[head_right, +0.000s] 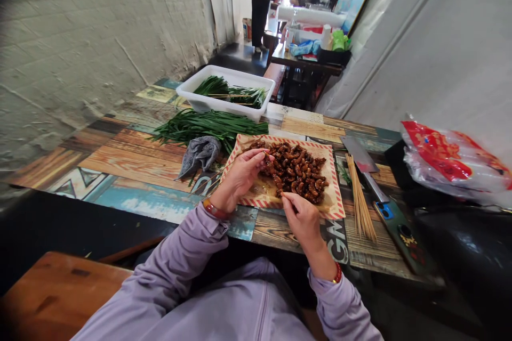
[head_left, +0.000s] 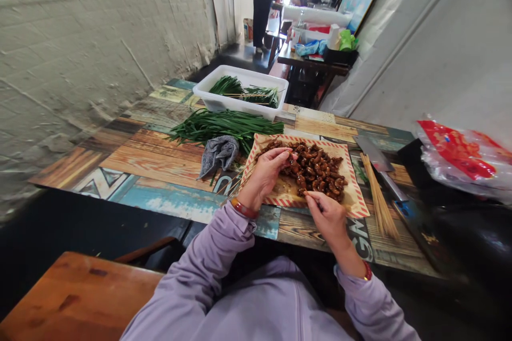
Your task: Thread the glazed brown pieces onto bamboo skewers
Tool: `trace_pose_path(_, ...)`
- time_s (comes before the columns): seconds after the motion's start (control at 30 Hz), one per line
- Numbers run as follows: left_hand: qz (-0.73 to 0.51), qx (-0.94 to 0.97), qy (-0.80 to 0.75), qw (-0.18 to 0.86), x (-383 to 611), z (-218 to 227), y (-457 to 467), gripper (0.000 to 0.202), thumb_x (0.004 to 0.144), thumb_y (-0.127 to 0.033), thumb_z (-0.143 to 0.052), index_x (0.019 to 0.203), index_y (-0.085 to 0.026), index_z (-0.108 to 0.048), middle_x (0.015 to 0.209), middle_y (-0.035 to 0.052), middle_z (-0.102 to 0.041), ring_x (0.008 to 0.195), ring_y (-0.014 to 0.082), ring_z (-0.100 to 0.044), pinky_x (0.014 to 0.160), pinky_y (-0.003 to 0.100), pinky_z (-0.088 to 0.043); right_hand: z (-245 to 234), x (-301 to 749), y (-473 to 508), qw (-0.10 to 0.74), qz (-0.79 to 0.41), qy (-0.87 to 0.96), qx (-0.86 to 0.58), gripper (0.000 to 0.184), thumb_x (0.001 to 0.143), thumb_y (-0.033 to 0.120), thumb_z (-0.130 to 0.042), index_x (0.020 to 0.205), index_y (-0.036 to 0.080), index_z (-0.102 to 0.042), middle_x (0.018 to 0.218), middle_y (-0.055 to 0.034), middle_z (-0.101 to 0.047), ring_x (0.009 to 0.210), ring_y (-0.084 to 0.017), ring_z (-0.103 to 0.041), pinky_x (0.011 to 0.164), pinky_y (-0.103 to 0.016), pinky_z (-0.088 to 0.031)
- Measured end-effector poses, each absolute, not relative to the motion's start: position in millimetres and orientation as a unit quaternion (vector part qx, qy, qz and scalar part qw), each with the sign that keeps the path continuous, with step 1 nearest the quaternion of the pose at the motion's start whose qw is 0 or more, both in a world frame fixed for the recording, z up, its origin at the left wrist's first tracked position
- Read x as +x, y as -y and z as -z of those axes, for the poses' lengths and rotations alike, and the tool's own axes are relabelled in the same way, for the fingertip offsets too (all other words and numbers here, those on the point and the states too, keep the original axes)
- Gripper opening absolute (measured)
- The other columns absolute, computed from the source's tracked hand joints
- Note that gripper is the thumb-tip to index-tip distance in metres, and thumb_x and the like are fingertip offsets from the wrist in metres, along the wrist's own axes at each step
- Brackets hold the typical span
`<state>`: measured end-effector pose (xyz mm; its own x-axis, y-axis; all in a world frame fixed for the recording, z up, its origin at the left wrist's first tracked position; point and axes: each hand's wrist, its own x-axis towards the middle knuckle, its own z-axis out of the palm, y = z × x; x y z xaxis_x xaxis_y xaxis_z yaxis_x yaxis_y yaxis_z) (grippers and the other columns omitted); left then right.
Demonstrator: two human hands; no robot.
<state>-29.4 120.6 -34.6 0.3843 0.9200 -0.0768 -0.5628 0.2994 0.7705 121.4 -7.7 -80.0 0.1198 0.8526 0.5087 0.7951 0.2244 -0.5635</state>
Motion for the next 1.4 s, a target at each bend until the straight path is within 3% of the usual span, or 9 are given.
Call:
trace_pose_path(0.23,-0.501,0.322,-0.274,0.755,-31,36,-126,0.03,0.065,-0.029,-0.08,0.088,-0.013,-0.07,0.08,0.005,-0.071,0.076,0.0111,-0.064,0.07,0.021,-0.044,74,120,11,0.418,-0.066,0.657,-0.624,0.021,0.09,0.032,-0.054,0.093,0.021,-0.072,0.087,-0.0044,-0.076,0.075,-0.018,-0.072,0.072,-0.029,-0.059)
trace_pose_path(0.4,-0.492,0.315,-0.251,0.772,-29,38,-127,0.039,0.069,-0.036,-0.078,0.101,-0.016,-0.067,0.083,0.0038,-0.07,0.071,0.0092,-0.062,0.071,0.023,-0.046,74,119,11,0.447,-0.064,0.641,-0.621,0.019,0.09,0.028,-0.054,0.09,0.02,-0.072,0.085,-0.0042,-0.076,0.073,-0.017,-0.072,0.072,-0.029,-0.059)
trace_pose_path(0.5,-0.466,0.328,-0.249,0.783,-27,39,-124,0.034,0.07,-0.04,-0.077,0.091,-0.016,-0.068,0.079,0.0023,-0.068,0.068,0.0091,-0.06,0.073,0.025,-0.048,74,118,11,0.457,-0.058,0.627,-0.628,0.019,0.09,0.028,-0.055,0.089,0.021,-0.071,0.082,-0.0039,-0.076,0.07,-0.017,-0.071,0.069,-0.029,-0.058)
trace_pose_path(0.7,-0.398,0.394,-0.23,0.796,-24,37,-113,0.029,0.07,-0.034,-0.078,0.089,-0.012,-0.072,0.087,0.0075,-0.071,0.079,0.0115,-0.063,0.073,0.021,-0.045,73,118,10,0.454,-0.053,0.627,-0.631,0.02,0.09,0.03,-0.054,0.088,0.02,-0.071,0.08,-0.0041,-0.075,0.068,-0.017,-0.07,0.068,-0.028,-0.057)
trace_pose_path(1.0,-0.405,0.346,-0.199,0.823,-26,39,-114,0.034,0.074,-0.034,-0.075,0.103,-0.015,-0.069,0.096,0.0089,-0.072,0.088,0.0158,-0.065,0.083,0.028,-0.045,72,119,9,0.452,-0.049,0.633,-0.627,0.02,0.09,0.03,-0.053,0.087,0.021,-0.071,0.081,-0.0039,-0.076,0.07,-0.017,-0.071,0.066,-0.028,-0.057)
trace_pose_path(1.4,-0.404,0.351,-0.207,0.819,-26,38,-114,0.023,0.072,-0.031,-0.076,0.087,-0.014,-0.071,0.088,0.0061,-0.07,0.086,0.0153,-0.065,0.081,0.027,-0.042,72,118,10,0.445,-0.038,0.639,-0.627,0.018,0.09,0.027,-0.054,0.086,0.02,-0.07,0.079,-0.0036,-0.075,0.068,-0.016,-0.07,0.065,-0.026,-0.055)
